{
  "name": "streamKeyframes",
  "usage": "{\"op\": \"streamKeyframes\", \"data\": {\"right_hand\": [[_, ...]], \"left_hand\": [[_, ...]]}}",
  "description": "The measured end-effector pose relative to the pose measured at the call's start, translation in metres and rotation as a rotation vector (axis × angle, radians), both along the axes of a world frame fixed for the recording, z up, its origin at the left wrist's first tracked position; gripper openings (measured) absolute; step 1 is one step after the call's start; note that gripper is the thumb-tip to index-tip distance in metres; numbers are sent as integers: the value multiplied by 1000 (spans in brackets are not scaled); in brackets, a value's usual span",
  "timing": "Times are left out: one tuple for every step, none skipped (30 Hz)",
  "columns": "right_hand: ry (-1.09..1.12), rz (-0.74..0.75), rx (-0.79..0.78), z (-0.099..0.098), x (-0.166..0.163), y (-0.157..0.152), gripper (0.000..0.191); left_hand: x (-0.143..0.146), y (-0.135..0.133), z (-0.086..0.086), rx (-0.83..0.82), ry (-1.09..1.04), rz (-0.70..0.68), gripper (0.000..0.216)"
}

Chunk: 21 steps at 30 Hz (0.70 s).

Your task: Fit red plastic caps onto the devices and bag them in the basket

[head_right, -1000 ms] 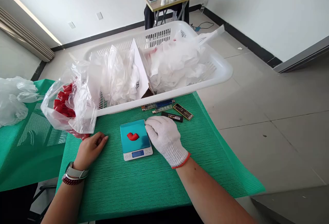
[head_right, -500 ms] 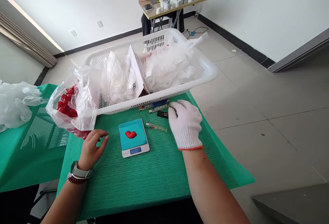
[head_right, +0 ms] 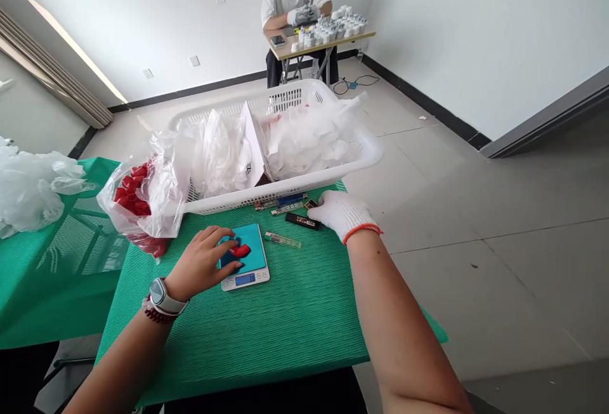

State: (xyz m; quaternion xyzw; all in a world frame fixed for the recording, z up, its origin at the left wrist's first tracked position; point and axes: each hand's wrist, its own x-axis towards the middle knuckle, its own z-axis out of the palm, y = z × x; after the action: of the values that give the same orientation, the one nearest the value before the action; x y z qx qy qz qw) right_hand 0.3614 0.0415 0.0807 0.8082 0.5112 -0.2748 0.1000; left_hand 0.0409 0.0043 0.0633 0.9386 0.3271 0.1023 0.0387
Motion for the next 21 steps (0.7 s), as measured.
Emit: {"op": "streamKeyframes", "data": {"right_hand": [[2,6,4,-1,0,0,38],[-1,10,15,-2,-1,0,37],[-9,9,28,-4,-2,-1,36],[-25,4,44,-7,-3,-2,36],[-45,-1,60,-9,-5,-4,36],[-68,-8,76,-12,-8,-5,37],[-90,-16,93,-14,-10,-6,37],[-108,-25,110,-15,-12,-7,38],[-121,-32,125,-16,-14,-8,38],[-123,-35,135,-16,-15,-8,38],[-117,-31,137,-15,-16,-9,37],[-106,-21,134,-14,-16,-10,37],[-93,-9,130,-13,-16,-11,36],[-79,3,130,-11,-15,-14,36],[-66,8,138,-10,-15,-17,35],[-55,5,160,-10,-14,-21,34],[-42,-7,200,-9,-14,-27,35],[-20,-23,259,-9,-15,-33,37],[25,-37,339,-10,-17,-41,38],[112,-47,443,-10,-20,-49,37],[253,-54,560,-11,-25,-57,33]], "left_hand": [[3,0,-1,9,0,10,27],[5,-1,-2,22,-1,22,25],[7,-1,-4,38,-1,34,23],[9,-1,-5,55,-4,42,21],[11,-2,-5,73,-15,44,18],[12,-2,-5,88,-38,41,17],[12,-3,-4,99,-75,35,16],[11,-5,-1,102,-126,29,17],[10,-6,2,96,-188,29,18],[7,-8,5,80,-254,33,20],[5,-10,9,55,-317,39,21],[2,-13,12,27,-374,47,21],[-2,-15,14,-2,-422,57,20],[-5,-17,16,-29,-462,72,17],[-8,-19,16,-50,-494,93,15],[-12,-21,14,-66,-519,119,12],[-15,-22,12,-77,-542,149,10],[-17,-23,8,-84,-566,181,8],[-19,-23,4,-92,-592,212,9],[-21,-24,-1,-102,-621,242,12],[-22,-24,-5,-117,-650,268,15]]}}
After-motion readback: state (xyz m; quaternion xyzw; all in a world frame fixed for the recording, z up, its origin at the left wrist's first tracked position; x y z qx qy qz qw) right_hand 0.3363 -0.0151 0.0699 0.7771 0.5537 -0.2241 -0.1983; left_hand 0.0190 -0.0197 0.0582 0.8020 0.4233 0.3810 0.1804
